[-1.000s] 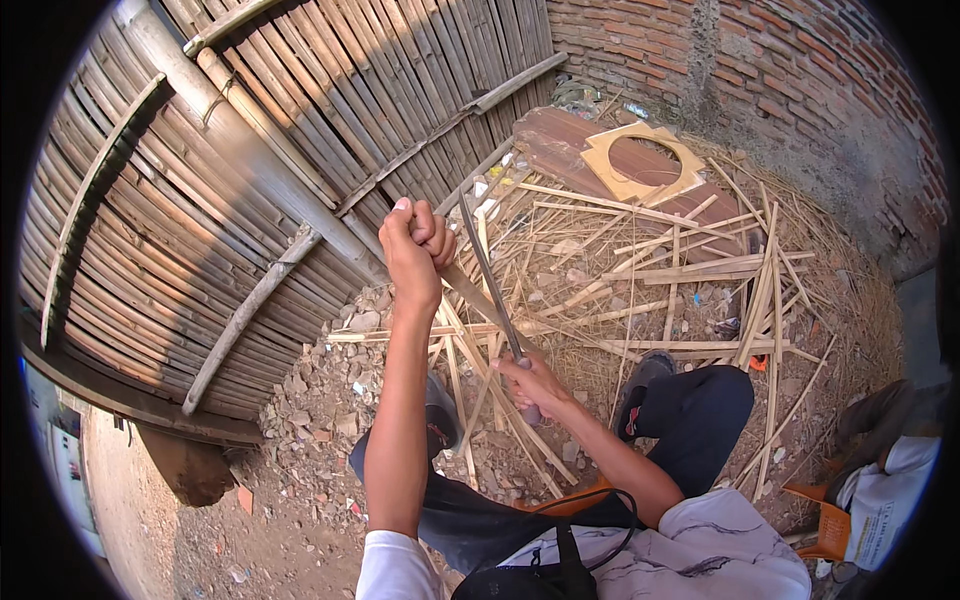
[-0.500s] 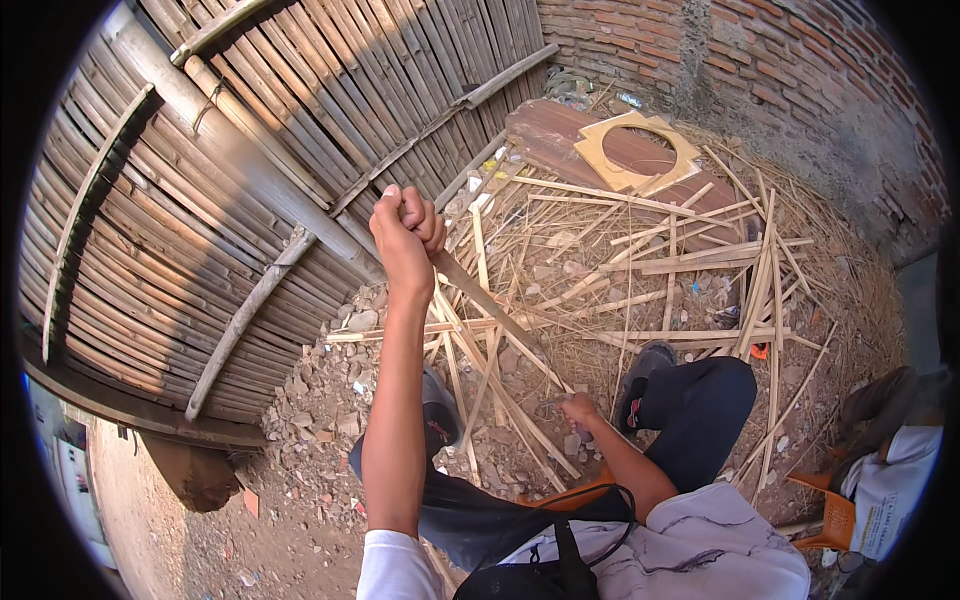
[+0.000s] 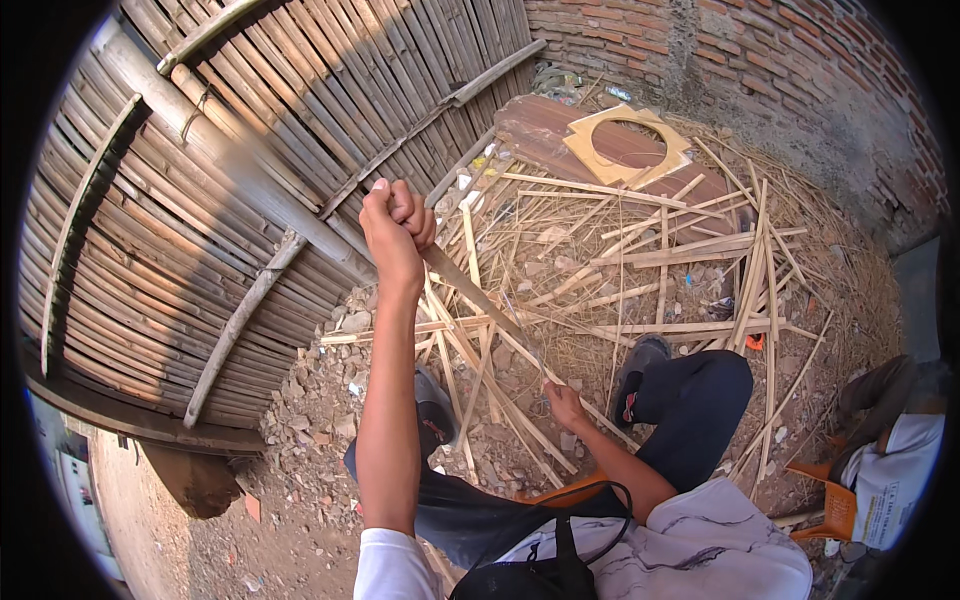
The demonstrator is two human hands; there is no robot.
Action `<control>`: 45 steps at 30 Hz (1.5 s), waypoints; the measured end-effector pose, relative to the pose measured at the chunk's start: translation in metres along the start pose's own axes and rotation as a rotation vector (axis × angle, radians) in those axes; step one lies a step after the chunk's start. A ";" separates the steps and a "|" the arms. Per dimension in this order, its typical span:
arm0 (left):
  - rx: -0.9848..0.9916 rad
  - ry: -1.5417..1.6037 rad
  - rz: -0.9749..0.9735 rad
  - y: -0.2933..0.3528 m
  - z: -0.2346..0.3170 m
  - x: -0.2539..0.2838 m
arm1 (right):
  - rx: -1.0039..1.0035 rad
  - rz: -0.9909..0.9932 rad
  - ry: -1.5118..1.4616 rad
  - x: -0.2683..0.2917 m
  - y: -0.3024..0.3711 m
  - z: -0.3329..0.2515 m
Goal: The person sits on the ground and uses a large knife to shave thin strips from a wooden stick. They hold the stick with one hand and repeatedly scrape the blade along its length to remove wood shavings.
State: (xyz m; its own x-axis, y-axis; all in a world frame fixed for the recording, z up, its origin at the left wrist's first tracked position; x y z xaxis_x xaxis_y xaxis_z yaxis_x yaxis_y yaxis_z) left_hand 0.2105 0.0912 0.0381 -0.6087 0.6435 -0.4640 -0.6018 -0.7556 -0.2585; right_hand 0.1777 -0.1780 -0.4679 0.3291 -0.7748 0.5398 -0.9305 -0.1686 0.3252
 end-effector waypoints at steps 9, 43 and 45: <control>0.003 -0.016 0.033 -0.001 0.000 0.005 | -0.259 -0.071 0.222 0.001 -0.006 0.093; 0.067 0.000 0.022 -0.012 0.000 0.021 | -0.378 -0.496 -0.945 0.094 0.099 -0.253; 0.051 0.005 0.026 -0.009 0.000 0.014 | -0.224 -0.378 -0.991 0.097 0.093 -0.264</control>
State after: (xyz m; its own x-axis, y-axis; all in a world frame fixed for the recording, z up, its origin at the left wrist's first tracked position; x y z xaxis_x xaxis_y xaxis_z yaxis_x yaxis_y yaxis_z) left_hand 0.2077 0.1067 0.0339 -0.6218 0.6233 -0.4741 -0.6116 -0.7647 -0.2032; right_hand 0.1653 -0.1078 -0.1806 0.2182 -0.8609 -0.4595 -0.7127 -0.4623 0.5276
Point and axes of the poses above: each hand's wrist, its own y-axis away from the middle knuckle, its own x-axis out of the back of the hand, z = x × y, the point moved 6 cm from there along -y, towards the middle knuckle, and after that the axes turned 15 degrees about z, right-handed, at the moved point
